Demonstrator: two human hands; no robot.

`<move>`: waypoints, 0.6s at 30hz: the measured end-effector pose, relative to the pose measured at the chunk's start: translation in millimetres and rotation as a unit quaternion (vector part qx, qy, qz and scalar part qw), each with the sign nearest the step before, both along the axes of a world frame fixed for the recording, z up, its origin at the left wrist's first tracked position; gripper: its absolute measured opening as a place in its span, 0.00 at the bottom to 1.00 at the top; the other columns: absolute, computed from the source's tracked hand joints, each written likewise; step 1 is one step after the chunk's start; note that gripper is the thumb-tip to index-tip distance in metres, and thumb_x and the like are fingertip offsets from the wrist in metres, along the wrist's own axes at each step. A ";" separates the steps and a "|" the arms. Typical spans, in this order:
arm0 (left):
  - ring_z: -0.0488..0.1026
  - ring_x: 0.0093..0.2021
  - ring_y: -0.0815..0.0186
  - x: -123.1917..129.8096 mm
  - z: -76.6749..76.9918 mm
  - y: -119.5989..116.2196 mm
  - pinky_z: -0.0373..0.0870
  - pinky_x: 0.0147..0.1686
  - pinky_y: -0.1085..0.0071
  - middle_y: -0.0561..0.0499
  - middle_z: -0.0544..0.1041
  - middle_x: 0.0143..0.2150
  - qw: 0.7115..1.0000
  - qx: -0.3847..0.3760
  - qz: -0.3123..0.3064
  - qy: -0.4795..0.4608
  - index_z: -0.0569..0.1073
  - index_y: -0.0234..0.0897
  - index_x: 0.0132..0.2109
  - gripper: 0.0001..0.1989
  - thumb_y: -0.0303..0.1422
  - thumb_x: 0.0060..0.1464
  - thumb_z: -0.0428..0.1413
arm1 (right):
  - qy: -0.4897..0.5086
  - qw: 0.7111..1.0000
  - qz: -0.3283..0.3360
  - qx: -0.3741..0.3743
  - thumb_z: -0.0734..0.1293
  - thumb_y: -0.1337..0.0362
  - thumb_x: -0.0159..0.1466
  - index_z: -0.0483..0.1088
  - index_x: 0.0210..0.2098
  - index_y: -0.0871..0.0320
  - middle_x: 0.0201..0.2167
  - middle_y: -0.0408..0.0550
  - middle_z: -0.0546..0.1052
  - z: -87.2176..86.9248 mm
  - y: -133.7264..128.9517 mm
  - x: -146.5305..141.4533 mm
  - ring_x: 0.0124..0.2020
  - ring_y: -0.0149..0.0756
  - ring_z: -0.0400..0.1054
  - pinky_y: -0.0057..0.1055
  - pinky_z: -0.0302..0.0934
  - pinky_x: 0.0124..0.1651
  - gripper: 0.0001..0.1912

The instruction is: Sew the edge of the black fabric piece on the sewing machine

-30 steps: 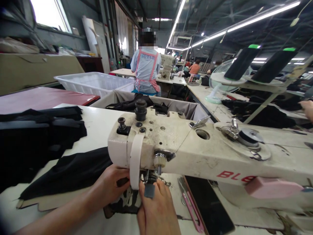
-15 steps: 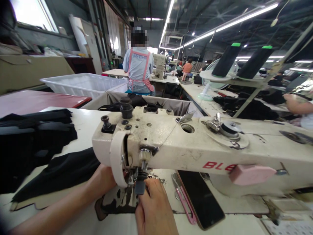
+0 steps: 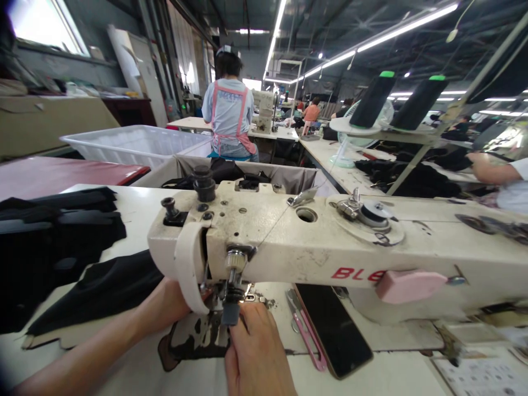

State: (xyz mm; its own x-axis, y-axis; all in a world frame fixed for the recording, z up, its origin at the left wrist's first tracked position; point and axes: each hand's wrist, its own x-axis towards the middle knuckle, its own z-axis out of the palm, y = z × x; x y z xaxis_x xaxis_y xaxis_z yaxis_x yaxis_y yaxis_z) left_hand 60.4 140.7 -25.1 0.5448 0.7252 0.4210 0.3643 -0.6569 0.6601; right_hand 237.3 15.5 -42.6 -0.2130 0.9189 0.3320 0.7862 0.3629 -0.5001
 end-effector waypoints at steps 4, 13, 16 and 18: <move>0.73 0.35 0.62 0.7 -1.4 1.1 0.72 0.36 0.70 0.47 0.75 0.34 1.000 -0.005 -0.004 -0.011 0.75 0.33 0.28 0.08 0.27 0.52 0.53 | 0.025 1.000 0.002 -0.012 0.56 0.80 0.56 0.64 0.53 0.58 0.48 0.55 0.67 5.1 2.0 -1.1 0.49 0.48 0.60 0.48 0.62 0.51 0.27; 0.75 0.37 0.61 -3.4 -4.1 -6.4 0.72 0.37 0.71 0.45 0.78 0.37 0.999 -0.027 -0.019 0.010 0.78 0.33 0.28 0.07 0.23 0.49 0.55 | 0.083 0.996 0.003 -0.012 0.57 0.83 0.55 0.67 0.50 0.55 0.45 0.51 0.67 2.7 4.2 3.5 0.48 0.44 0.61 0.43 0.62 0.49 0.28; 0.76 0.38 0.60 -4.5 -3.8 -8.6 0.72 0.37 0.72 0.44 0.79 0.37 0.999 -0.031 -0.019 0.014 0.79 0.33 0.29 0.07 0.23 0.49 0.55 | 0.099 0.995 0.003 -0.011 0.56 0.83 0.55 0.68 0.49 0.55 0.44 0.50 0.67 0.7 5.9 6.1 0.48 0.43 0.62 0.41 0.62 0.49 0.28; 0.76 0.38 0.60 -4.5 -3.6 -8.3 0.71 0.37 0.71 0.44 0.79 0.38 0.999 -0.030 -0.017 0.012 0.79 0.33 0.29 0.08 0.24 0.50 0.55 | 0.106 0.994 0.004 -0.014 0.56 0.84 0.55 0.68 0.49 0.54 0.44 0.49 0.68 0.7 6.8 7.0 0.47 0.42 0.62 0.40 0.62 0.48 0.28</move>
State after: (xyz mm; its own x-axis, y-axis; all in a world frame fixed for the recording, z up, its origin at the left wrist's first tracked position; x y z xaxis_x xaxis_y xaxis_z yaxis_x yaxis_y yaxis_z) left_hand 55.9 132.4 -28.7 0.5792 0.7297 0.3635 0.3580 -0.6283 0.6907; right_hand 244.3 22.3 -41.9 -0.1485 0.9267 0.3453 0.6597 0.3529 -0.6635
